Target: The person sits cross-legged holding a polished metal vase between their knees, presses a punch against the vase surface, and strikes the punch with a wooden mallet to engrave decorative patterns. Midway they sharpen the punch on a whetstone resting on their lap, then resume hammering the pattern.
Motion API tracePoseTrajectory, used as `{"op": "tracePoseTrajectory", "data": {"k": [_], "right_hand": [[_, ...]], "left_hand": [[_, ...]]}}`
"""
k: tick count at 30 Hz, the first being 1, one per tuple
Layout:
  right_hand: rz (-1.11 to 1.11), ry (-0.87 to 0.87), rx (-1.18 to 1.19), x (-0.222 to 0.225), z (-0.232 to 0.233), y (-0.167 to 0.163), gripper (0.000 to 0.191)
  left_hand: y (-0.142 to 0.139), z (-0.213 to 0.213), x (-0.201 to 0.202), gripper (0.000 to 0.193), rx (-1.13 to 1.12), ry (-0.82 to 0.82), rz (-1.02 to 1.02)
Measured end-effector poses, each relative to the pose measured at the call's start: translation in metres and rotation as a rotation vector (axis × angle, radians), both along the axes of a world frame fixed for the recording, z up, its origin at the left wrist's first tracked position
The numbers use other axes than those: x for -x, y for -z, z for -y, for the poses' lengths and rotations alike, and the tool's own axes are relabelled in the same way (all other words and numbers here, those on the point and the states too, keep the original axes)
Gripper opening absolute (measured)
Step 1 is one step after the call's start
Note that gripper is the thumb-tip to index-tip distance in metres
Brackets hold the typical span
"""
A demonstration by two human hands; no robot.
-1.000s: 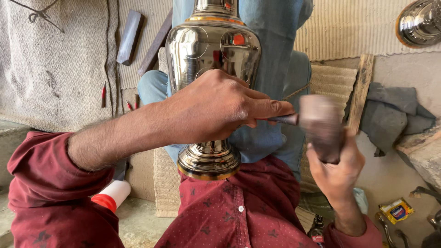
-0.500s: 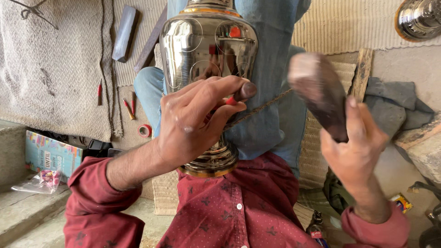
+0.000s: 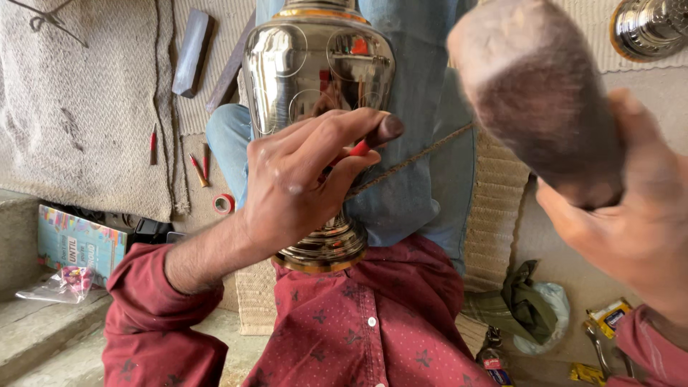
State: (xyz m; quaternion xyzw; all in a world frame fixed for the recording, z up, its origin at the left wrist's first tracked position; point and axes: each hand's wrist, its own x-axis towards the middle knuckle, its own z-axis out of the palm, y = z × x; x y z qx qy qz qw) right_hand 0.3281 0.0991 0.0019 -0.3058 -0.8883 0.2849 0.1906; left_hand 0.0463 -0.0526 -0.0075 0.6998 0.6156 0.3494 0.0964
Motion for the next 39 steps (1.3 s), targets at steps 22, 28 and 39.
{"op": "tracePoseTrajectory", "data": {"k": [22,28,39], "right_hand": [[-0.59,0.423,0.415,-0.044,0.106,0.141,0.084],[-0.26,0.429,0.395,-0.041,0.119,0.154,0.053],[-0.772,0.512,0.369,-0.021,0.158,0.179,0.087]], "left_hand": [[-0.011,-0.043,0.008,0.053,0.203,0.438,-0.145],[-0.011,-0.052,0.008,0.064,0.325,0.497,-0.201],[-0.017,-0.068,0.007,0.058,0.381,0.734,-0.125]]}}
